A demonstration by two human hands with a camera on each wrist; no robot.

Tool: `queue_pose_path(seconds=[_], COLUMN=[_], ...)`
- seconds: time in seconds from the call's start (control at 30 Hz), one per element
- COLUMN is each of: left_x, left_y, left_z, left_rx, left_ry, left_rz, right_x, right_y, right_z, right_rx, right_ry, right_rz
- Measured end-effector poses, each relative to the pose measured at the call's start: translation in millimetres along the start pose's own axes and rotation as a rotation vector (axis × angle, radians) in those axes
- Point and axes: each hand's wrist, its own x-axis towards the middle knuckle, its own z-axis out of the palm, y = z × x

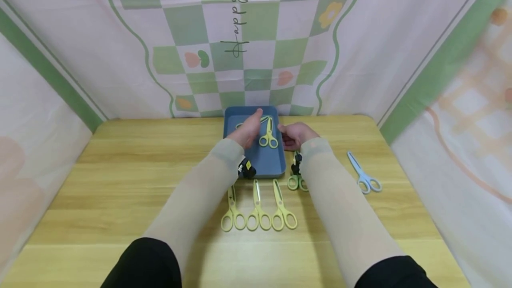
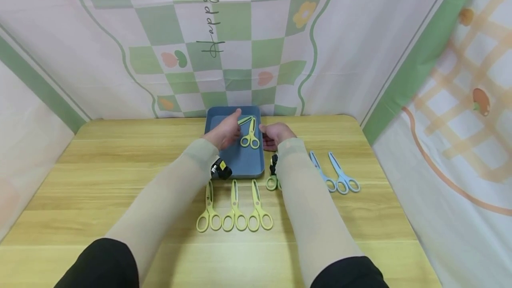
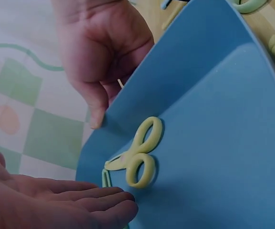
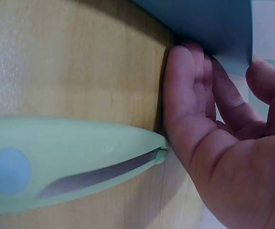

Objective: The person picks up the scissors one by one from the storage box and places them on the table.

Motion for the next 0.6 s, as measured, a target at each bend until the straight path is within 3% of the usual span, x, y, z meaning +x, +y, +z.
queue_pose_path(seconds=[0.47, 0.6], left_x=[11.8, 14.0], left_y=[-2.8, -1.5], left_z=[5.7, 6.5], left_rx=[0.012, -0.044], left_ry=[0.049, 0.032], left_rz=[0.021, -0.025], right_x=[-1, -1], right_y=[0, 0], right_z=[-1, -1], right_rx=[0.006, 0.004], right_ry=[-0.002, 0.001], right_rz=[-0.004, -0.001])
